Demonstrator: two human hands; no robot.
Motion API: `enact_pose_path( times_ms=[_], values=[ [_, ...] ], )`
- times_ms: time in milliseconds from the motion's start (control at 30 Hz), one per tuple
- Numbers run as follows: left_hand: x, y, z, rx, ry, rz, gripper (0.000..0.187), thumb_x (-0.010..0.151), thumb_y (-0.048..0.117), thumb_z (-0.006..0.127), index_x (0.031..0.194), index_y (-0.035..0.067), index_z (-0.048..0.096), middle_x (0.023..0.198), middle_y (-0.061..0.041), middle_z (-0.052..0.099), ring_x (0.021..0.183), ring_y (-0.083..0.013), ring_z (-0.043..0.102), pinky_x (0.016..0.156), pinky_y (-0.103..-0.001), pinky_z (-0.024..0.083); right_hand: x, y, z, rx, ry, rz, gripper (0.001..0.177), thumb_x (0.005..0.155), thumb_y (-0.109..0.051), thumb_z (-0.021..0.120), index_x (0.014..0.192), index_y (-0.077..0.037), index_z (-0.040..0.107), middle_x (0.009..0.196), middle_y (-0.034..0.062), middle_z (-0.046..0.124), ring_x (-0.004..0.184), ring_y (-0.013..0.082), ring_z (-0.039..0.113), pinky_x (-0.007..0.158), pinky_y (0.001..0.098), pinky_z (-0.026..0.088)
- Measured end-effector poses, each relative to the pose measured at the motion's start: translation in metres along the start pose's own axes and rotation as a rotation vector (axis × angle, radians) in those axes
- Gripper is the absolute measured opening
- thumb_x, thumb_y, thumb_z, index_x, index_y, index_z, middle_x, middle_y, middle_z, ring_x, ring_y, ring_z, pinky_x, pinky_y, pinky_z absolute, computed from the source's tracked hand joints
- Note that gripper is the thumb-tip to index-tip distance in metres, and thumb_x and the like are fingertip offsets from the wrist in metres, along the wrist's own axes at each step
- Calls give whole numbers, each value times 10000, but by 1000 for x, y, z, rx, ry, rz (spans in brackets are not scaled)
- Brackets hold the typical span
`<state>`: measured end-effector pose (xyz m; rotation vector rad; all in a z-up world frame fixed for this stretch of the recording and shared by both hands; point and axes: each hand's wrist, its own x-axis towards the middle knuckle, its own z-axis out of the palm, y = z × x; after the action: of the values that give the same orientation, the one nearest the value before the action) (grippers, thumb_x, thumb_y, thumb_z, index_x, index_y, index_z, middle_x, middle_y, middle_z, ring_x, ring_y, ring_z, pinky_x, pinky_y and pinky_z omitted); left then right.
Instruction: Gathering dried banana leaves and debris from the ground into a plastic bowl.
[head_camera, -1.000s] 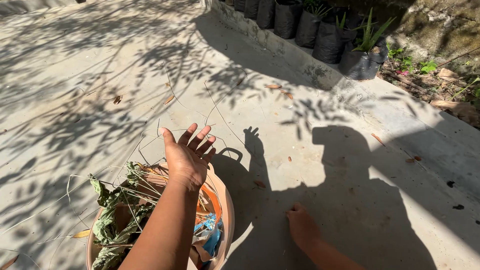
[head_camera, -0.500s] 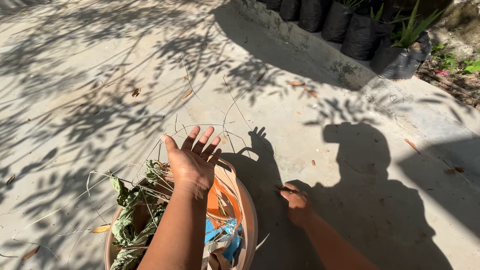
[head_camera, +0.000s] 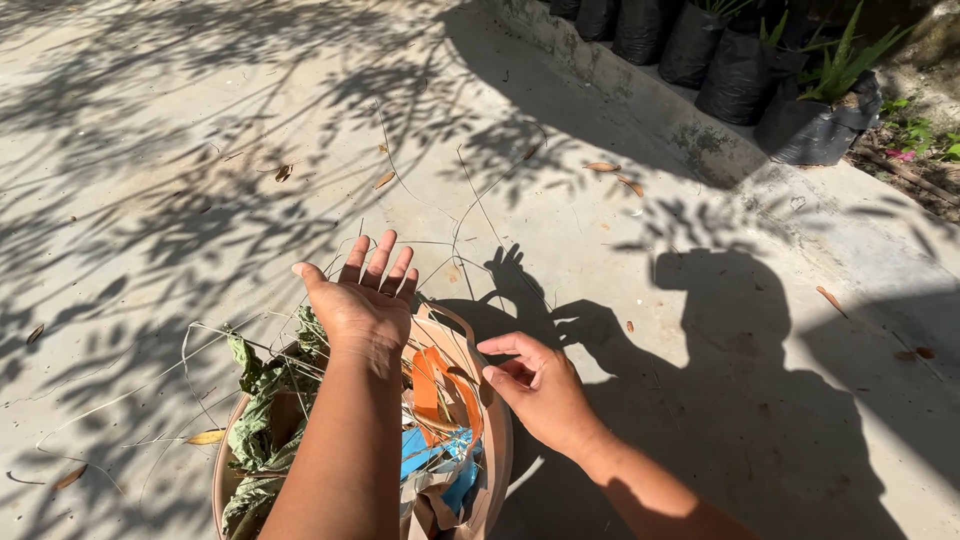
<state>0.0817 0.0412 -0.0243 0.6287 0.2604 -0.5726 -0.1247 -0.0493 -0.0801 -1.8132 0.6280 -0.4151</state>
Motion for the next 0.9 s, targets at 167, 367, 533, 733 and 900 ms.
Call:
enact_pose_path(
  times_ms=[167,367,533,733,900],
  values=[
    [-4,0,1,-46,-6,16,935,946,756,186,1411,29,547,1301,-210,702,1203,-401,639,1147,-542,369,1,54,20,-175,248,-182,289,872,-162,754,1151,-93,726,1083,62,806,966,158,738,749,248,533],
    [-46,16,9,-93,-9,51,929,940,760,185,1438,53,525,1358,-184,689,1250,-381,624,1149,-525,364,-22,141,56,321,-215,822,456,916,-131,671,1286,116,573,1107,328,717,705,399,776,485,462,670],
    [-125,48,30,-236,-80,172,863,937,711,289,1508,84,443,1465,-182,625,1354,-377,563,1169,-527,366,-45,-21,4,452,-80,808,377,934,-214,647,1133,102,692,951,243,754,678,296,746,547,415,649],
    [-229,79,95,-450,-77,145,807,927,653,396,1517,102,384,1562,-211,516,1435,-433,486,1193,-583,334,-44,-119,-93,496,-2,705,300,919,-116,581,1112,110,624,938,224,756,820,339,771,696,456,673],
    [-270,129,168,-426,-113,147,819,925,659,402,1516,92,383,1569,-221,497,1441,-431,461,1187,-576,319,-42,-204,-166,378,27,737,356,967,-180,562,1169,107,620,933,199,757,819,335,757,747,478,662]
  ],
)
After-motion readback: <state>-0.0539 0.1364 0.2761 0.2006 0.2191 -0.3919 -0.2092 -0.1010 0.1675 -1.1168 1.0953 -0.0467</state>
